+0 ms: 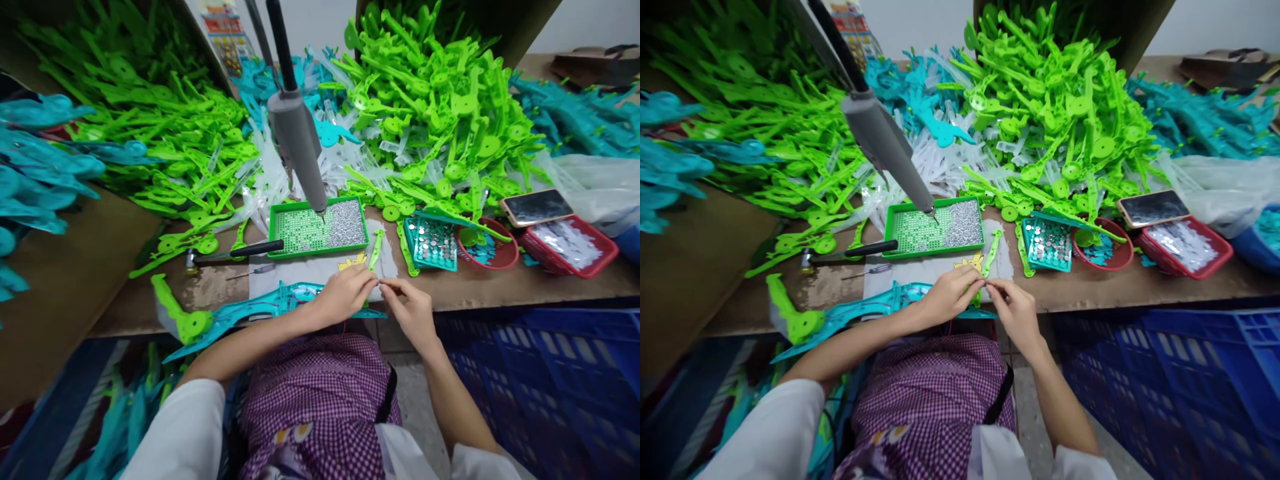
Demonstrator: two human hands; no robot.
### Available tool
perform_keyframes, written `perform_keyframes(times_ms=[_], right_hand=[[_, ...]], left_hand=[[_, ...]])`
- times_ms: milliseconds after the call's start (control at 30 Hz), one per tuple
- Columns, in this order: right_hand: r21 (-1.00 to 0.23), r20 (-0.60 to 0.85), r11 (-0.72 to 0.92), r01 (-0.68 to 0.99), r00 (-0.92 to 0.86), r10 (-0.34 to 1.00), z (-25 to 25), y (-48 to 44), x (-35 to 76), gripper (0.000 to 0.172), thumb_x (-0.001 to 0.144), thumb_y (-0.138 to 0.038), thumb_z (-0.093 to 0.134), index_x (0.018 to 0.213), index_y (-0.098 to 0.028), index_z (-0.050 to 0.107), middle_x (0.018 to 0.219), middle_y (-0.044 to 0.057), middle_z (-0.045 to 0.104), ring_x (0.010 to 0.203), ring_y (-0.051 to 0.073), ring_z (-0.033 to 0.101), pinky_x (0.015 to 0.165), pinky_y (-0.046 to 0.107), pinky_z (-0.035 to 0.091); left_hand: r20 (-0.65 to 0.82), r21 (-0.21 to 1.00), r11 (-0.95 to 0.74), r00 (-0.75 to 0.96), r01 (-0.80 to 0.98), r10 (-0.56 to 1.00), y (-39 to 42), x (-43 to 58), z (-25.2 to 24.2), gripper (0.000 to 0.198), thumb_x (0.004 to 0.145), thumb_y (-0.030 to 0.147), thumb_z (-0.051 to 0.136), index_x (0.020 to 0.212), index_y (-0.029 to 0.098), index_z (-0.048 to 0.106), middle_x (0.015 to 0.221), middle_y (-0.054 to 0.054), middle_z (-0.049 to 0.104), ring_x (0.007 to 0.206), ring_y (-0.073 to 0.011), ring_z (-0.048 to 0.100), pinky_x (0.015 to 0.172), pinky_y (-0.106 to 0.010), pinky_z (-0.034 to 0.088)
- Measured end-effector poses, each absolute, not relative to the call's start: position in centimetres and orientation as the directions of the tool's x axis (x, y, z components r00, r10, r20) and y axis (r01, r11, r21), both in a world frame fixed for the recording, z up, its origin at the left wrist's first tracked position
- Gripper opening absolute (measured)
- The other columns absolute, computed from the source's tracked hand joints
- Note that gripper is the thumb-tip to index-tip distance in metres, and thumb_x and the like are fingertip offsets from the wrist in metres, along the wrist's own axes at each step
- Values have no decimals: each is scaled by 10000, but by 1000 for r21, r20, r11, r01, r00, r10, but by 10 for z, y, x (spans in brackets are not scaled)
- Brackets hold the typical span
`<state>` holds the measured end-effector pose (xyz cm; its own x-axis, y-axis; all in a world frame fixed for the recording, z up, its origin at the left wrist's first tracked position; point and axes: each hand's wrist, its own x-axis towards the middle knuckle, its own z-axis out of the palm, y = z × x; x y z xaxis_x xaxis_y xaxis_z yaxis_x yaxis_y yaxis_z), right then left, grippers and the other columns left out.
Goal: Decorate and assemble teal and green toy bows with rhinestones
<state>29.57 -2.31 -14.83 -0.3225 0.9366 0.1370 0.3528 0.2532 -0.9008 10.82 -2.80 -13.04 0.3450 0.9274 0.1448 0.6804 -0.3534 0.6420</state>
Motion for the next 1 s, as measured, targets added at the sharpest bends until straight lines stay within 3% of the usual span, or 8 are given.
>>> perform_keyframes(times_ms=[133, 267, 467, 600, 767, 1000], right_hand=[[-973, 23, 76, 220, -232, 972, -160, -4, 284, 269, 807, -430, 665, 932, -196, 704, 818, 42, 723, 677, 156, 654, 652, 285, 549], [-995, -73, -53, 86, -257, 964, -171, 7, 280, 368, 712, -463, 743, 937, -176, 691, 810, 44, 718, 643, 153, 656, 619, 294, 572], [-995, -75, -44, 84, -417, 906, -169, 7, 283, 307, 750, -421, 723, 971, -208, 722, 918, 54, 749, 808, 192, 702, 787, 352, 588], [-994, -102, -82, 76, -328, 939, -175, 9, 281, 287, 784, -449, 681, 918, -200, 729, 827, 45, 748, 707, 182, 697, 704, 335, 591], [-990, -140, -124, 72, -305, 942, -185, 9, 277, 304, 762, -477, 691, 858, -193, 737, 719, 32, 730, 621, 176, 677, 634, 318, 581], [-982, -184, -190, 10, -300, 936, -187, 9, 277, 270, 726, -417, 739, 878, -194, 729, 720, 16, 721, 589, 149, 657, 578, 276, 560]], left_hand=[[115, 708, -323, 349, 628, 930, -16, 102, -127, 266, 970, 274, 416, 932, 155, 651, 854, -56, 647, 820, -173, 587, 770, -305, 464], [81, 739, -260, 301, 621, 950, -15, 94, -134, 274, 955, 281, 441, 887, 157, 675, 818, -45, 657, 780, -159, 580, 738, -283, 454], [62, 708, -231, 268, 667, 962, -14, 90, -137, 278, 947, 255, 445, 863, 148, 688, 766, -36, 638, 724, -144, 565, 694, -267, 443], [116, 688, -286, 288, 667, 950, -13, 88, -138, 257, 942, 258, 467, 879, 145, 690, 781, -41, 645, 736, -143, 586, 706, -275, 471], [228, 645, -424, 369, 636, 901, -12, 85, -149, 235, 927, 298, 536, 1046, 147, 671, 944, -85, 697, 840, -167, 646, 755, -307, 520], [286, 540, -544, 468, 642, 836, -5, 82, -159, 246, 964, 268, 472, 980, 145, 684, 907, -70, 711, 852, -151, 658, 764, -276, 531]])
